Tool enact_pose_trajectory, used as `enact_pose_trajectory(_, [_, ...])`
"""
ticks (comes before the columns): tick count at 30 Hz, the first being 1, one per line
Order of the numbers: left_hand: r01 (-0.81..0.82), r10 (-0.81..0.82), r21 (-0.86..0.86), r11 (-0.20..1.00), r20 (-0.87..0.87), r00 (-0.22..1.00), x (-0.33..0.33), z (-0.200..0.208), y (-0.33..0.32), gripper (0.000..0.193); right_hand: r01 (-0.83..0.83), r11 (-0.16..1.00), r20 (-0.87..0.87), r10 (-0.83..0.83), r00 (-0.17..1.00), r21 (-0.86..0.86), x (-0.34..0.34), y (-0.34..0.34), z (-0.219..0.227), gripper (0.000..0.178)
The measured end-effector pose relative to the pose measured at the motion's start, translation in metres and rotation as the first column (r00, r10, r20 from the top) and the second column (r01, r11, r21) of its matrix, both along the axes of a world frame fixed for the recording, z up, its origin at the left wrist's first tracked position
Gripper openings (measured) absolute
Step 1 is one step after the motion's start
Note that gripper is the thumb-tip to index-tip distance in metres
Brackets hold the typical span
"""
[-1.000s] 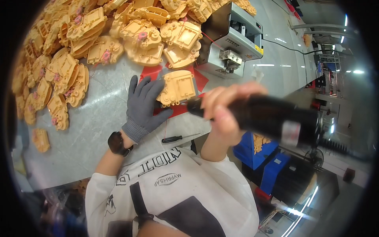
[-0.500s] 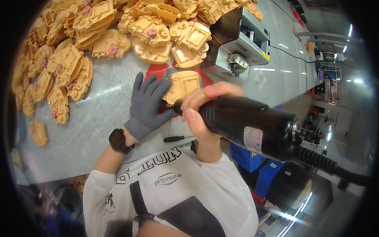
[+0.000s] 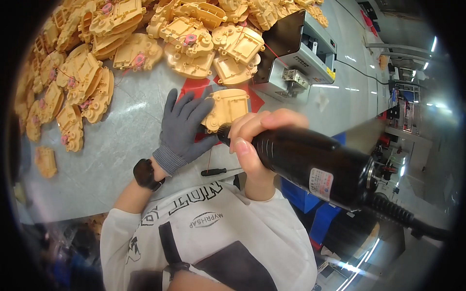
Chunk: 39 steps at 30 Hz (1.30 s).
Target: The person attaches plastic components to toy vehicle bases using an electric screwdriver to drive screws into the parts.
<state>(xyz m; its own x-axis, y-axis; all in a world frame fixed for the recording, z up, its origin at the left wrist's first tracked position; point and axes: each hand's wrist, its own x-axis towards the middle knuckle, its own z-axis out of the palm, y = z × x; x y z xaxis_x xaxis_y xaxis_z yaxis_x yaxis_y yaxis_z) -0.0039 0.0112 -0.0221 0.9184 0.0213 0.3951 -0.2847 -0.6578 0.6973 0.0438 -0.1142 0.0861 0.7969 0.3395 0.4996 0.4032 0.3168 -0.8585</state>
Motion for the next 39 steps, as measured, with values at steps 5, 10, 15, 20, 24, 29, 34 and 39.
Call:
enact_pose_trajectory(5, [0.014, -0.013, 0.002, 1.000, -0.015, 1.000, -0.001, 0.000, 0.000, 0.070, -0.016, 0.999, 0.013, 0.016, 1.000, -0.034, -0.001, -0.001, 0.001, 0.042])
enact_pose_trajectory(10, [0.019, -0.019, -0.008, 1.000, 0.000, 1.000, 0.000, -0.001, 0.001, 0.071, -0.086, 0.995, 0.000, 0.086, 0.996, -0.053, 0.002, 0.001, -0.003, 0.043])
enact_pose_trajectory(15, [0.022, -0.022, -0.003, 1.000, -0.002, 1.000, 0.000, -0.001, 0.002, 0.070, -0.093, 0.992, 0.023, 0.095, 0.995, -0.085, 0.000, 0.005, -0.008, 0.041])
enact_pose_trajectory(20, [0.027, -0.027, -0.009, 1.000, -0.022, 0.999, 0.001, 0.000, -0.001, 0.071, 0.013, 0.995, -0.014, -0.014, 1.000, -0.101, -0.004, 0.008, -0.009, 0.037])
enact_pose_trajectory(24, [-0.007, 0.006, 0.033, 0.999, 0.047, 0.999, 0.001, -0.004, -0.002, 0.068, 0.078, 0.968, 0.050, -0.068, 0.996, -0.239, -0.010, 0.008, -0.012, 0.036])
enact_pose_trajectory(29, [-0.013, 0.010, 0.030, 0.999, 0.112, 0.994, 0.007, 0.002, 0.001, 0.063, 0.135, 0.987, 0.006, -0.136, 0.991, 0.088, 0.007, -0.033, 0.003, 0.041])
enact_pose_trajectory(34, [-0.017, 0.016, 0.005, 1.000, 0.117, 0.993, 0.002, 0.004, -0.004, 0.058, 0.595, 0.789, 0.064, -0.609, 0.791, 0.153, 0.079, -0.073, 0.033, 0.039])
enact_pose_trajectory(39, [0.001, 0.004, -0.043, 0.999, 0.113, 0.994, 0.004, 0.003, -0.003, 0.057, 0.644, 0.765, 0.082, -0.641, 0.763, -0.016, 0.110, -0.065, 0.009, 0.035])
